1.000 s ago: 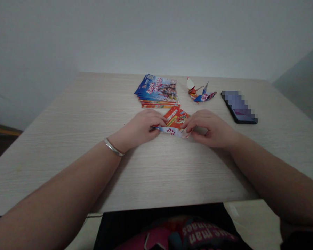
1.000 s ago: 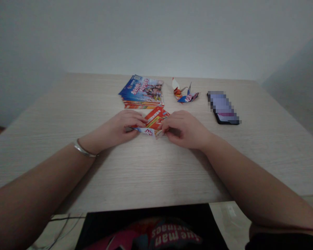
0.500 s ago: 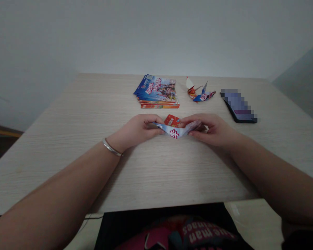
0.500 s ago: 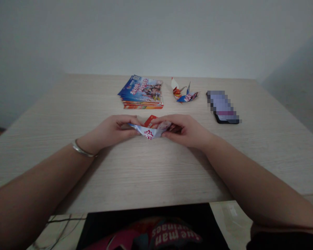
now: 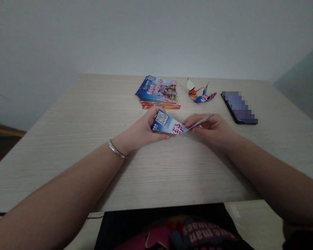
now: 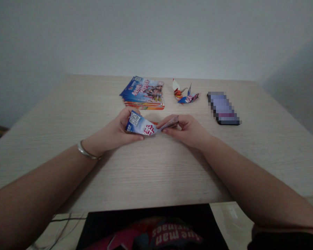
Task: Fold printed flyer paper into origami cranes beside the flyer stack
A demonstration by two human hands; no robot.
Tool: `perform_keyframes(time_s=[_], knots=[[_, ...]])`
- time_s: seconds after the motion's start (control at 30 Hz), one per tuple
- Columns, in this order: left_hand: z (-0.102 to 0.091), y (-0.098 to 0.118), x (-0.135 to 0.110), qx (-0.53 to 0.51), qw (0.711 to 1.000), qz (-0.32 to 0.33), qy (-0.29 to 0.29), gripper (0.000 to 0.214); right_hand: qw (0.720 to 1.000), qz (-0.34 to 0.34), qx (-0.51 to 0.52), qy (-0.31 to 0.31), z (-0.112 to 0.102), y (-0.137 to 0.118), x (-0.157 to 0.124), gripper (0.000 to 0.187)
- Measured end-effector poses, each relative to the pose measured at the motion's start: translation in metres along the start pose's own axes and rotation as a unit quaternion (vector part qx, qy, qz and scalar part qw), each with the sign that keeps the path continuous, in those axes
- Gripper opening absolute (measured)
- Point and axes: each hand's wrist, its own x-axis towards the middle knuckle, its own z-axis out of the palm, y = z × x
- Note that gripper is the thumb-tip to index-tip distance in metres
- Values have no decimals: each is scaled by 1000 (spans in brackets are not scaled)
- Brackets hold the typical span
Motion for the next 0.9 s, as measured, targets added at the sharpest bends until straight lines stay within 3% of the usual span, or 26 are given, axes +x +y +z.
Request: perform_keyframes(time_s=[0.17, 0.33, 0.53, 0.73, 0.9], knots=[[0, 11, -3, 32, 998, 6, -47, 41, 998, 9, 2, -68, -2, -2, -1, 8], [-5, 19, -4, 26, 991, -19, -132, 37, 990, -3, -40, -135, -8, -6, -2, 9], [-6, 17, 1, 156, 959, 55, -230, 14, 956, -8, -117, -270, -9, -5, -1, 19], [-11, 9, 2, 309, 911, 153, -228, 21, 920, -104, -267, -266, -4, -16, 2, 24], [-11, 12, 0, 331, 909, 143, -208, 22, 879, -135, -377, -260, 9, -20, -2, 20]])
